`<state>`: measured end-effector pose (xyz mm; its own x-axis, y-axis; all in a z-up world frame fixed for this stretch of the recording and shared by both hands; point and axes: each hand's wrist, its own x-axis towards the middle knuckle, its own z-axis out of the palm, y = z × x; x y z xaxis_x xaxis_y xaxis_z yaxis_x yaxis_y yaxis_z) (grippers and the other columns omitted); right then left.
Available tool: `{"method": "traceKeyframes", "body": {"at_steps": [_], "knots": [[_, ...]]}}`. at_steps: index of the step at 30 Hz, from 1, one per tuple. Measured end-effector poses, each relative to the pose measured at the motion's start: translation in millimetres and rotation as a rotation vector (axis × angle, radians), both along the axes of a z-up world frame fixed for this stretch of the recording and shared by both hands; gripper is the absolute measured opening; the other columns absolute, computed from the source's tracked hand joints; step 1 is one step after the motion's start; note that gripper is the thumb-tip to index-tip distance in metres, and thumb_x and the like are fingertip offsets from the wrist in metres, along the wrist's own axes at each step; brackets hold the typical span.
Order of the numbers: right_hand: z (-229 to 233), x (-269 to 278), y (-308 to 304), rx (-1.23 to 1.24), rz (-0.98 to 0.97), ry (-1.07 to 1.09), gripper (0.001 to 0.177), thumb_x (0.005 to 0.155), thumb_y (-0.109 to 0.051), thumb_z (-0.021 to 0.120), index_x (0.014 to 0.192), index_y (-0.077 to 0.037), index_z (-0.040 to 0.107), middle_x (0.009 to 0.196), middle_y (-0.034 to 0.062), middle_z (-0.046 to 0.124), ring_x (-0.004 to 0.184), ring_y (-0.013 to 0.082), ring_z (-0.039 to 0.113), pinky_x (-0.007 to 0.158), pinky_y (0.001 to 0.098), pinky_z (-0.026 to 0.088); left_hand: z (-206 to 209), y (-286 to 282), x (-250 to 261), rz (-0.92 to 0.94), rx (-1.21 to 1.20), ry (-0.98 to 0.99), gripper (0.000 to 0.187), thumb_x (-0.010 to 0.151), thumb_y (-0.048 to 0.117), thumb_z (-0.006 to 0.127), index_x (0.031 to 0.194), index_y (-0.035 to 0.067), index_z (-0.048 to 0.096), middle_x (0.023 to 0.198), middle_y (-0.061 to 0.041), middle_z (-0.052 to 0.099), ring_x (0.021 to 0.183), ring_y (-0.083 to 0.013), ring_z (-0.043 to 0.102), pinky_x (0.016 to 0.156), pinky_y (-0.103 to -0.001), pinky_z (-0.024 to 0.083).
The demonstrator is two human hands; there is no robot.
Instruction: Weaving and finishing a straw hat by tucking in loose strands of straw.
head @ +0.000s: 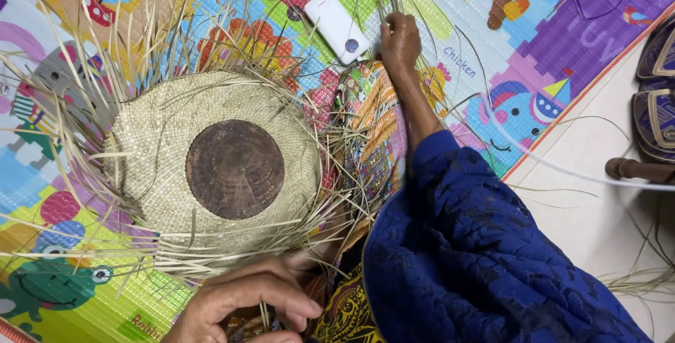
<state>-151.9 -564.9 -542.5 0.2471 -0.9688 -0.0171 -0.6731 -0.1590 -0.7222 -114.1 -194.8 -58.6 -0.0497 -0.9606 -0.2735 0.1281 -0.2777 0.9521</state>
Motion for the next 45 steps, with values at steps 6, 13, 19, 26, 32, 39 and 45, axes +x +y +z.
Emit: {"method": "traceKeyframes", "body": {"at_steps": [6, 13, 19, 26, 32, 39, 45], "knots": [[-35, -3, -11, 0.095, 0.008, 0.223, 0.009, 0.083, -0.01, 0.075, 0.08, -0.018, 0.077, 0.083, 0.0007, 0.07, 0.068, 0.0153, 0.059, 0.067, 0.038, 0.055, 3, -7, -3, 0.022, 0.008, 0.004, 0.024, 0.083, 0.006, 0.081, 0.106, 0.006, 0.075, 0.088, -0.004, 0.071, 0.083, -0.0163, 0.071, 0.124, -0.056, 0.039], [51, -5, 4, 0.728, -0.309, -0.529, 0.007, 0.091, -0.005, 0.068, 0.087, -0.009, 0.072, 0.077, 0.0067, 0.07, 0.054, 0.0172, 0.065, 0.04, 0.0346, 0.063, 2, -5, 0, -0.003, 0.021, -0.016, 0.023, 0.086, 0.012, 0.08, 0.107, 0.006, 0.075, 0.086, -0.003, 0.071, 0.083, -0.0162, 0.071, 0.124, -0.052, 0.038], [15, -6, -3, 0.816, -0.33, -0.712, 0.006, 0.086, -0.002, 0.077, 0.087, -0.008, 0.079, 0.073, 0.0051, 0.075, 0.053, 0.0125, 0.061, 0.052, 0.0258, 0.053, 4, -6, 3, -0.004, 0.045, 0.016, 0.021, 0.089, 0.017, 0.077, 0.106, 0.006, 0.076, 0.085, -0.003, 0.072, 0.083, -0.0167, 0.071, 0.124, -0.052, 0.036], [29, -5, 1, 0.792, -0.337, -0.702, 0.003, 0.085, -0.005, 0.079, 0.083, -0.007, 0.077, 0.067, 0.0065, 0.071, 0.045, 0.0156, 0.06, 0.037, 0.0315, 0.054, 4, -6, 5, -0.047, 0.061, 0.016, 0.022, 0.087, 0.013, 0.077, 0.109, 0.007, 0.075, 0.088, -0.004, 0.071, 0.086, -0.0175, 0.072, 0.126, -0.053, 0.032], [33, -4, 4, 0.738, -0.351, -0.676, 0.006, 0.082, -0.011, 0.083, 0.086, -0.008, 0.079, 0.07, 0.007, 0.073, 0.048, 0.0163, 0.064, 0.036, 0.0319, 0.057, 4, -9, 6, -0.066, 0.076, 0.017, 0.022, 0.088, 0.017, 0.076, 0.109, 0.008, 0.075, 0.088, -0.004, 0.072, 0.085, -0.0177, 0.072, 0.125, -0.053, 0.033], [37, -7, 7, 0.554, -0.37, -0.476, 0.007, 0.085, -0.003, 0.074, 0.088, -0.009, 0.076, 0.073, 0.0025, 0.074, 0.047, 0.0103, 0.064, 0.036, 0.0277, 0.059, 5, -9, 6, -0.08, 0.08, 0.021, 0.024, 0.09, 0.021, 0.074, 0.111, 0.008, 0.075, 0.087, -0.003, 0.071, 0.085, -0.0174, 0.072, 0.125, -0.053, 0.032], [-24, -13, -3, 0.125, -0.404, -0.062, 0.015, 0.075, -0.008, 0.077, 0.081, -0.022, 0.075, 0.076, -0.0076, 0.066, 0.05, 0.001, 0.054, 0.043, 0.018, 0.052, 1, -5, 8, -0.099, 0.072, -0.016, 0.024, 0.089, 0.02, 0.076, 0.111, 0.01, 0.075, 0.088, -0.002, 0.072, 0.085, -0.0165, 0.072, 0.123, -0.053, 0.034]]}}
